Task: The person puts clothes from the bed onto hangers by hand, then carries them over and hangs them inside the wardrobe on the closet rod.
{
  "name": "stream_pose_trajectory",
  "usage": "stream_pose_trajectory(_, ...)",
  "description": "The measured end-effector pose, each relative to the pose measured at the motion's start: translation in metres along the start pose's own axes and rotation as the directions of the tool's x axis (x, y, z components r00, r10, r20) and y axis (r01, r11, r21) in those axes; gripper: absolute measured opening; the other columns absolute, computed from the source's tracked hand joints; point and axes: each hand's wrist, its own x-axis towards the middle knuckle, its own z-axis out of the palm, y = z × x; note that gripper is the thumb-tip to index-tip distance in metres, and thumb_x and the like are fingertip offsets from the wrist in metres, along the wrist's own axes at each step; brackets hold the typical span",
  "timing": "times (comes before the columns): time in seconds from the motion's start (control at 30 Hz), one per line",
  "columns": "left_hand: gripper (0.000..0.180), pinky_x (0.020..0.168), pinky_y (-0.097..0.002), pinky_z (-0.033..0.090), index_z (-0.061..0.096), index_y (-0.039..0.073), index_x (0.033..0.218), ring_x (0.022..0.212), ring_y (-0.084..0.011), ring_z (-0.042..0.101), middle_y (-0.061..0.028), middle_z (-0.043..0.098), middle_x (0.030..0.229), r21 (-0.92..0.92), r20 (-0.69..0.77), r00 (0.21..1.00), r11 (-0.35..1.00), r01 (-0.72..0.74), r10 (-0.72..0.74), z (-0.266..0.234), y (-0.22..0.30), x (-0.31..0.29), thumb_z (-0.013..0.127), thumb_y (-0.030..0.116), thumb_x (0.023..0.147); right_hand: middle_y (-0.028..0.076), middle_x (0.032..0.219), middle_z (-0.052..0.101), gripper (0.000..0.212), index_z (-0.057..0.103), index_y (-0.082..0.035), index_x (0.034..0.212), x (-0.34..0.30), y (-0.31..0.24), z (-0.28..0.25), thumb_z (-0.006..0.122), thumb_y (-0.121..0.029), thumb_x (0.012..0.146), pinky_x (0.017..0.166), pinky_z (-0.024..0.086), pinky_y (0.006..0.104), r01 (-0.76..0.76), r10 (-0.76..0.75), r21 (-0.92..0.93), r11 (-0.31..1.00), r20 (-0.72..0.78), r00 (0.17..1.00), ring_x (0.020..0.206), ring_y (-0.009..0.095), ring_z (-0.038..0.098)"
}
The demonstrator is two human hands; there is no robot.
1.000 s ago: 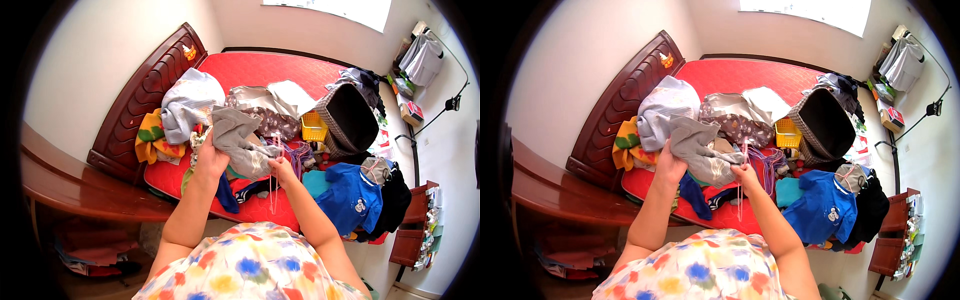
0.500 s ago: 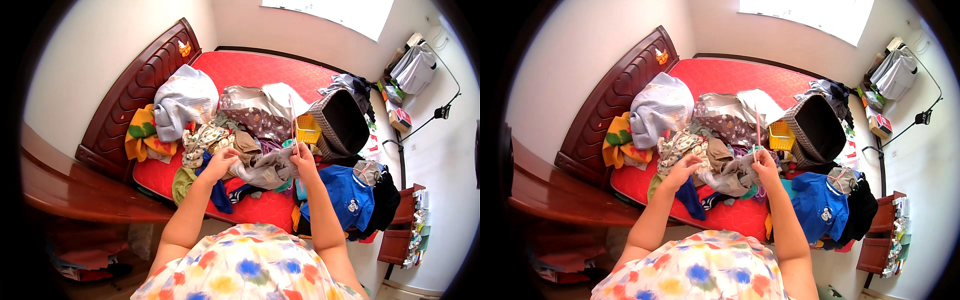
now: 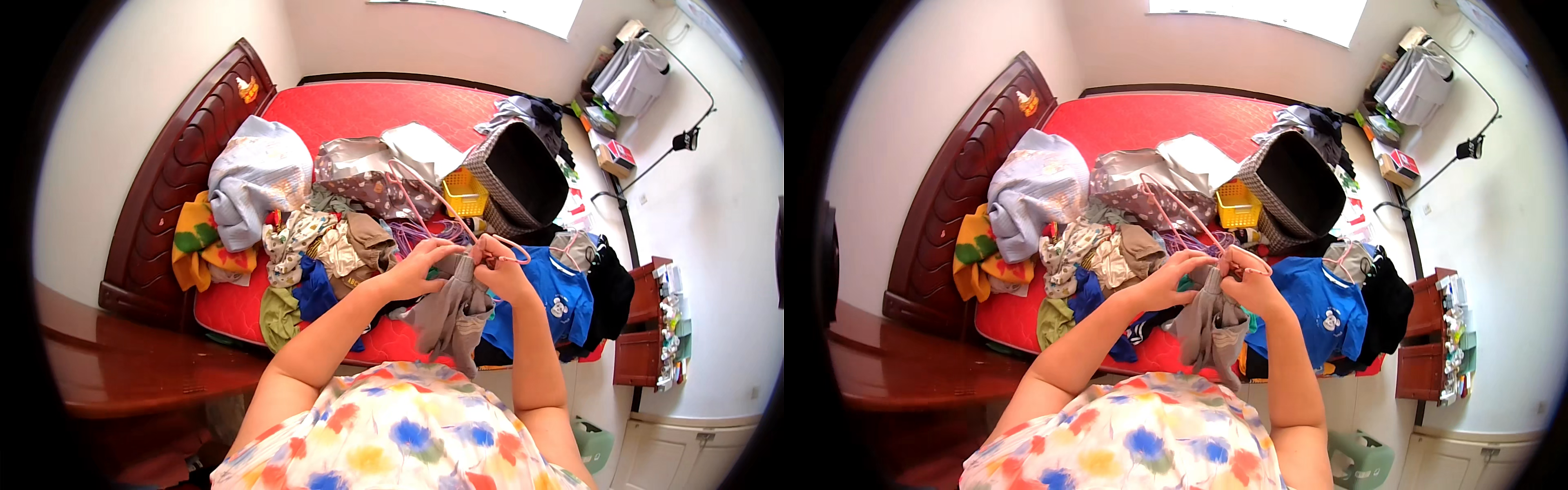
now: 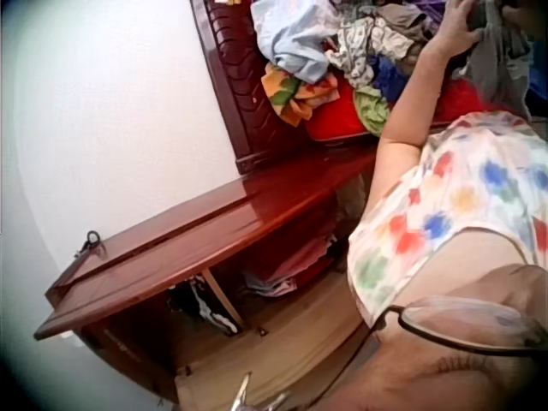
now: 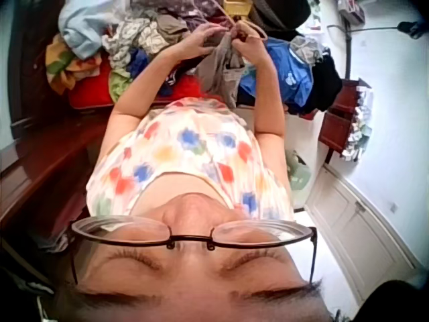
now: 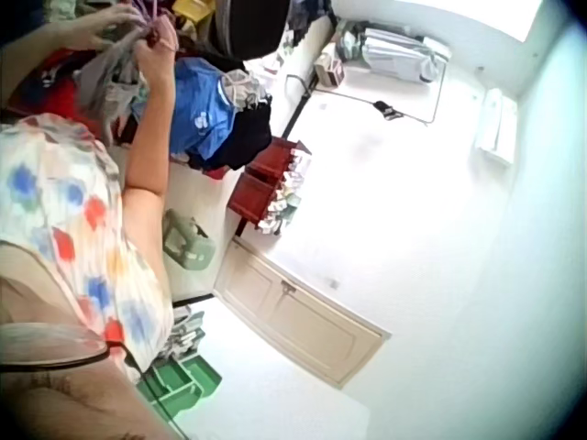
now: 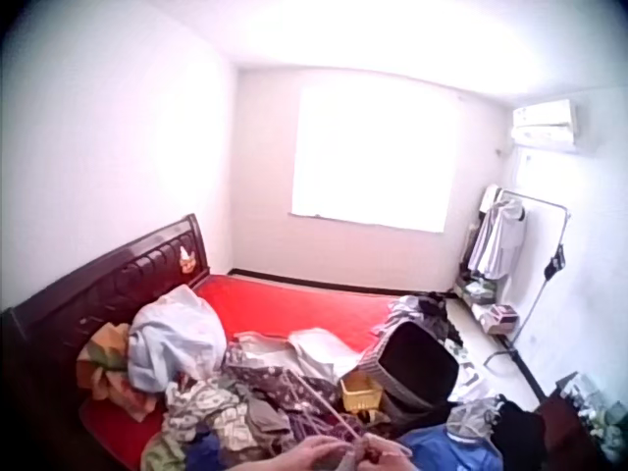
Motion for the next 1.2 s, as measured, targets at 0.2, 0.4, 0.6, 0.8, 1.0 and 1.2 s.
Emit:
stream_pose_trajectory(0.2, 0.043, 0.092, -0.039, 0.037, 0.061, 0.008, 0.105, 0.102, -0.031, 0.048, -0.0104, 0.055, 0.101, 0.148, 0.222, 0.974, 0.986, -0.08, 0.046, 0.01, -0.021, 0.006, 0.073, 0.009, 0.064, 0.0, 0.075, 0.047, 0.017, 0.044, -0.004, 0.079, -0.016, 0.01, -0.016, 0.048, 0.009, 0.068, 0.06, 0.036, 0.0184, 0.103, -0.105, -0.041, 0.994, -0.052, 0.993, 0.068, 0.006, 0.042)
stream_pose_trajectory(0.4, 0.019, 0.072, -0.0371, 0.048, 0.066, 0.006, 0.092, 0.082, -0.0277, 0.059, -0.0113, 0.056, 0.09, 0.456, -0.087, 0.958, 0.844, 0.281, -0.272, -0.014, -0.034, -0.007, 0.067, 0.018, 0.078, 0.004, 0.067, 0.045, 0.015, 0.048, -0.001, 0.08, -0.032, 0.001, -0.017, 0.057, 0.006, 0.07, 0.056, 0.038, 0.0231, 0.064, -0.086, -0.227, 0.972, -0.086, 0.993, 0.062, 0.01, 0.043)
stream_pose_trajectory(0.6, 0.026, 0.06, -0.0265, 0.051, 0.063, -0.003, 0.091, 0.069, -0.0179, 0.067, -0.0081, 0.066, 0.077, -0.26, -0.04, 0.811, 0.79, 0.556, -0.584, -0.014, -0.06, -0.004, 0.057, 0.022, 0.09, 0.013, 0.068, 0.053, 0.013, 0.051, -0.002, 0.084, -0.033, 0.009, 0.003, 0.058, 0.001, 0.073, 0.059, 0.044, 0.0313, 0.105, -0.106, -0.309, 0.945, 0.012, 0.994, 0.062, 0.024, 0.053)
stream_pose_trajectory(0.8, 0.012, 0.059, -0.0225, 0.047, 0.064, -0.001, 0.085, 0.066, -0.0093, 0.059, -0.0029, 0.063, 0.074, -0.324, -0.185, 0.71, 0.724, 0.609, -0.679, -0.027, -0.056, 0.0, 0.063, 0.01, 0.081, 0.014, 0.073, 0.056, 0.013, 0.054, -0.002, 0.088, -0.031, 0.003, 0.009, 0.06, 0.0, 0.076, 0.062, 0.045, 0.0316, 0.145, -0.121, -0.31, 0.94, 0.096, 0.988, 0.067, 0.026, 0.057)
stream_pose_trajectory(1.0, 0.022, 0.07, -0.0219, 0.044, 0.058, 0.0, 0.093, 0.076, -0.0085, 0.054, -0.0018, 0.058, 0.084, -0.552, -0.219, 0.73, 0.699, 0.455, -0.648, -0.035, -0.045, -0.002, 0.053, -0.003, 0.072, 0.007, 0.075, 0.057, 0.018, 0.058, -0.004, 0.102, -0.035, 0.009, 0.007, 0.056, 0.0, 0.085, 0.061, 0.045, 0.0268, 0.099, -0.09, -0.102, 0.99, 0.09, 0.992, 0.066, 0.016, 0.054)
stream_pose_trajectory(1.2, 0.029, 0.071, -0.0215, 0.044, 0.059, -0.001, 0.101, 0.077, -0.0093, 0.055, -0.0033, 0.06, 0.09, -0.493, -0.268, 0.756, 0.759, 0.426, -0.598, -0.053, -0.029, -0.005, 0.056, 0.001, 0.072, -0.004, 0.072, 0.043, 0.043, 0.041, -0.006, 0.137, -0.047, 0.011, -0.014, 0.046, -0.007, 0.094, 0.049, 0.029, 0.0166, 0.004, 0.067, 0.247, 0.969, -0.278, 0.958, 0.057, 0.002, 0.034)
